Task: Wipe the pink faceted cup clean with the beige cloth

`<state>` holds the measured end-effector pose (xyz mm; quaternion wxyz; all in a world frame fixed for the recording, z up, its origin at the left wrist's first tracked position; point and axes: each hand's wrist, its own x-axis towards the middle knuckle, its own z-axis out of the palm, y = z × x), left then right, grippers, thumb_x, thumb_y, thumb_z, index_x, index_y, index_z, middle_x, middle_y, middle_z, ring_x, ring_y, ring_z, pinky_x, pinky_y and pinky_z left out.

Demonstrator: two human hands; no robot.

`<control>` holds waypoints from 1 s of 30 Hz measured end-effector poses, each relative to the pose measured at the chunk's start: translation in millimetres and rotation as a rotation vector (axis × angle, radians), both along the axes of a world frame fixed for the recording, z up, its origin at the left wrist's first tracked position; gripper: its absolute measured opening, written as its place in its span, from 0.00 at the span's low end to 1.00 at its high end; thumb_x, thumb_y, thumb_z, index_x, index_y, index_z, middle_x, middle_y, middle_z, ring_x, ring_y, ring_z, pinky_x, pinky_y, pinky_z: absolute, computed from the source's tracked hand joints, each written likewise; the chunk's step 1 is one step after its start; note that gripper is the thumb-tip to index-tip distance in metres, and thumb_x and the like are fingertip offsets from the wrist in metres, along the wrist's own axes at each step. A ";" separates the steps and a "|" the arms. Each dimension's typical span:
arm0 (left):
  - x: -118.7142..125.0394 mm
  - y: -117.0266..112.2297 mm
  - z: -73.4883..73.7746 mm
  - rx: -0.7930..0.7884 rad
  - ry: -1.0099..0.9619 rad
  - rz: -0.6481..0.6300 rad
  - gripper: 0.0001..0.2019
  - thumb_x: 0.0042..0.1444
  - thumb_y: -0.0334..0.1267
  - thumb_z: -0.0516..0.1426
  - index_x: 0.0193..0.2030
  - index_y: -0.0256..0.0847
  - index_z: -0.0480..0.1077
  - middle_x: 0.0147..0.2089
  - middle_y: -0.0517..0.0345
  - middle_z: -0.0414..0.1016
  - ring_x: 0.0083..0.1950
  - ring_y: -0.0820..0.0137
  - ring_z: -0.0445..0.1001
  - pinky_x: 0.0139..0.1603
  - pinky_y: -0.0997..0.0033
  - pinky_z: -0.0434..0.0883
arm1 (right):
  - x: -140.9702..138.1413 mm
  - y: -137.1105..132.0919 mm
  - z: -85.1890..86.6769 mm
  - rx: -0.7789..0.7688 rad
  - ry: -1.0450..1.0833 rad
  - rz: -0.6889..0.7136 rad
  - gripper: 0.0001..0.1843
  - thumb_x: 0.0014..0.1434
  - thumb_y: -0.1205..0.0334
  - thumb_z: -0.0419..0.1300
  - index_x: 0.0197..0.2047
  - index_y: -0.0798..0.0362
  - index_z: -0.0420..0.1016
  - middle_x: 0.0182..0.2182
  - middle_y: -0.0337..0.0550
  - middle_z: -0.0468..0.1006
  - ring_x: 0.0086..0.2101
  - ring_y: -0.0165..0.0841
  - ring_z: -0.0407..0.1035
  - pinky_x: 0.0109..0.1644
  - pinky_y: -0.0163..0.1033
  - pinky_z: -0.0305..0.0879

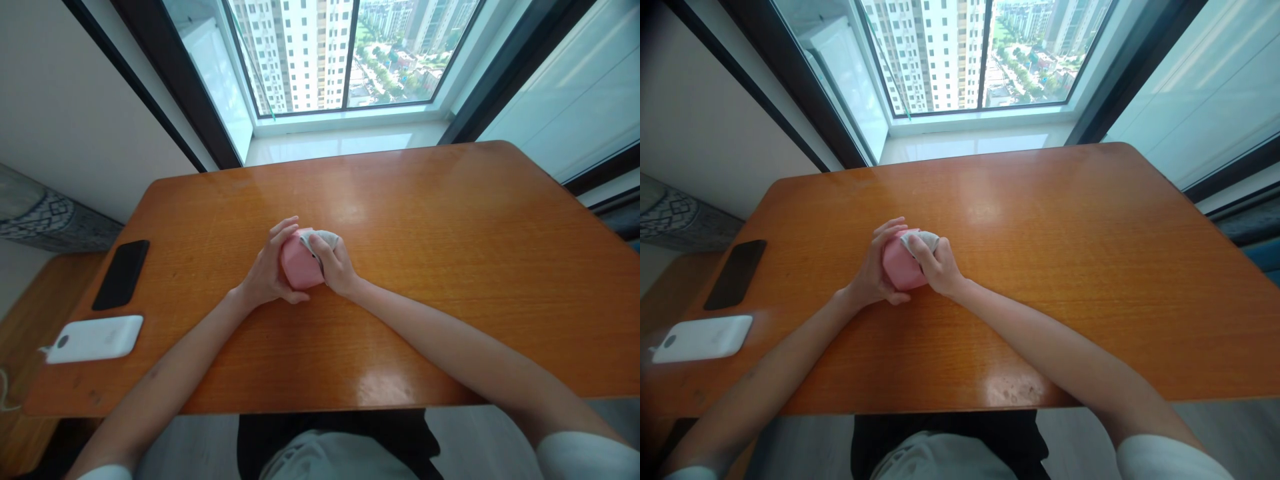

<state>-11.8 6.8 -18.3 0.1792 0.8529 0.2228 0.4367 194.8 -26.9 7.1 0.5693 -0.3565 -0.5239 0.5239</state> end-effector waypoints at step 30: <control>3.4 -3.1 3.2 0.060 0.063 0.017 0.69 0.48 0.71 0.78 0.88 0.56 0.48 0.86 0.34 0.57 0.86 0.36 0.63 0.81 0.27 0.70 | -0.7 3.0 -1.2 -0.043 0.069 -0.006 0.31 0.72 0.32 0.64 0.30 0.50 0.72 0.26 0.35 0.66 0.28 0.29 0.58 0.33 0.38 0.57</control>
